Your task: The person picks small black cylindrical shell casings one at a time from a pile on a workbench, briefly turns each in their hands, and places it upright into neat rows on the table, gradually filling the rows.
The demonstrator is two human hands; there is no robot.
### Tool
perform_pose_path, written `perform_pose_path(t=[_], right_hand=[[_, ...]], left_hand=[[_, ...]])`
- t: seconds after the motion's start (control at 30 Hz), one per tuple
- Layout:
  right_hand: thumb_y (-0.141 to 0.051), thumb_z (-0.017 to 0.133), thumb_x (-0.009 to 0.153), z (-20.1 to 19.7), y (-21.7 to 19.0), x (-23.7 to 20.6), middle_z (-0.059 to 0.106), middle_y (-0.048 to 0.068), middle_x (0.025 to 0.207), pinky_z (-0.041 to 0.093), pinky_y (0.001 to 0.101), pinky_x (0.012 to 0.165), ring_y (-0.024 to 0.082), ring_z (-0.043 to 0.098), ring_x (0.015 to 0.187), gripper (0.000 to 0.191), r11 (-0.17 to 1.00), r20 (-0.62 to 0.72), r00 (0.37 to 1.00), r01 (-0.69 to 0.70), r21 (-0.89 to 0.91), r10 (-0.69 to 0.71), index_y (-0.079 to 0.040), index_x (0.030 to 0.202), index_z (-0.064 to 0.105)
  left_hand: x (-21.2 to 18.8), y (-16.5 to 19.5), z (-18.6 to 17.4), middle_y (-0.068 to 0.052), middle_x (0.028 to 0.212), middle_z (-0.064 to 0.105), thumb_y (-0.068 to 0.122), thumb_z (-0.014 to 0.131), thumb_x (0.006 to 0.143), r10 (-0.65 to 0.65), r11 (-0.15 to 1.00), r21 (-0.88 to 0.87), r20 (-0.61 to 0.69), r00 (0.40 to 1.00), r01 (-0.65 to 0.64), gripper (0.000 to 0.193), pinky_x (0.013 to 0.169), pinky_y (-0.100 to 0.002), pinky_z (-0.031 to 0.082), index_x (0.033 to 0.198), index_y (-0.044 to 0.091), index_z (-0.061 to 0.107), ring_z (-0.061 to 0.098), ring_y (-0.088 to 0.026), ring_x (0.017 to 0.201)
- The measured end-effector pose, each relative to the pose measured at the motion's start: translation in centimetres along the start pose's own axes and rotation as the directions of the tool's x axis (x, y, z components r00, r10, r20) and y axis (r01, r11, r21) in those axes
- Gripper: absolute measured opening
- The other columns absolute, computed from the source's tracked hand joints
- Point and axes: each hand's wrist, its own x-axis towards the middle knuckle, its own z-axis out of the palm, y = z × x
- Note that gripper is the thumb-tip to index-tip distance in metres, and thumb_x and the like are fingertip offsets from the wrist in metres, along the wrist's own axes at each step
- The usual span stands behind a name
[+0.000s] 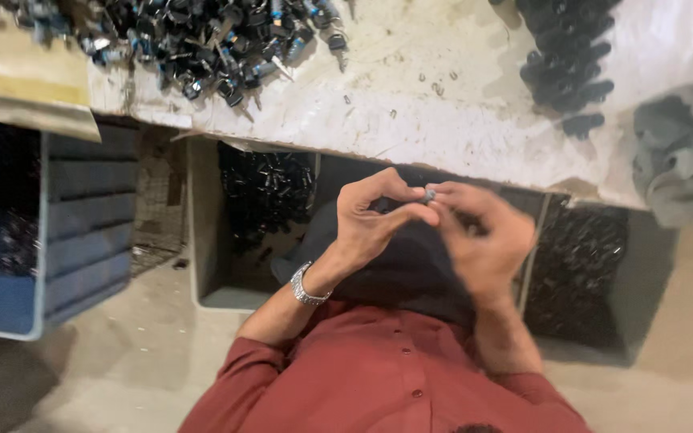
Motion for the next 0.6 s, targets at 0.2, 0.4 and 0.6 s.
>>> perform_pose_path(t=[0.2, 0.4, 0.6], right_hand=[[-0.006, 0.075, 0.093, -3.0, 4.1, -1.2, 0.071, 0.007, 0.104, 0.041, 0.0183, 0.052, 0.002, 0.057, 0.068, 0.019, 0.838, 0.087, 0.965, -0.257, 0.481, 0.246, 0.002, 0.111, 0.073], [-0.024, 0.057, 0.109, -7.4, 4.7, -2.5, 0.067, 0.010, 0.114, 0.046, 0.0252, 0.087, 0.010, 0.059, 0.095, 0.024, 0.935, -0.109, 0.991, 0.115, 0.336, -0.082, -0.003, 0.120, 0.056], [-0.023, 0.054, 0.119, -6.0, 4.8, -3.4, 0.052, 0.004, 0.083, 0.044, 0.0307, 0.077, 0.012, 0.044, 0.076, 0.025, 0.668, -0.196, 0.971, 0.055, 0.742, 0.137, -0.003, 0.133, 0.049]], left_hand=[[2.7, 1.2, 2.2, 0.000, 0.084, 0.067, 0.007, 0.090, 0.078, -0.162, 0.985, 0.095, 0.253, 0.954, 0.142, 0.033, 0.073, -0.022, 0.052, 0.094, 0.002, 0.061, 0.062, -0.005, 0.081], [13.5, -0.3, 5.9, -0.004, 0.087, 0.070, 0.020, 0.077, 0.096, 0.048, 0.794, 0.561, 0.324, 0.945, -0.233, 0.019, 0.072, -0.031, 0.054, 0.110, 0.009, 0.071, 0.067, -0.019, 0.076], [17.3, -0.2, 8.5, -0.014, 0.109, 0.067, 0.022, 0.084, 0.083, 0.302, 0.575, 0.604, 0.470, 0.830, -0.551, 0.032, 0.083, -0.039, 0.055, 0.110, 0.011, 0.072, 0.065, -0.031, 0.098]])
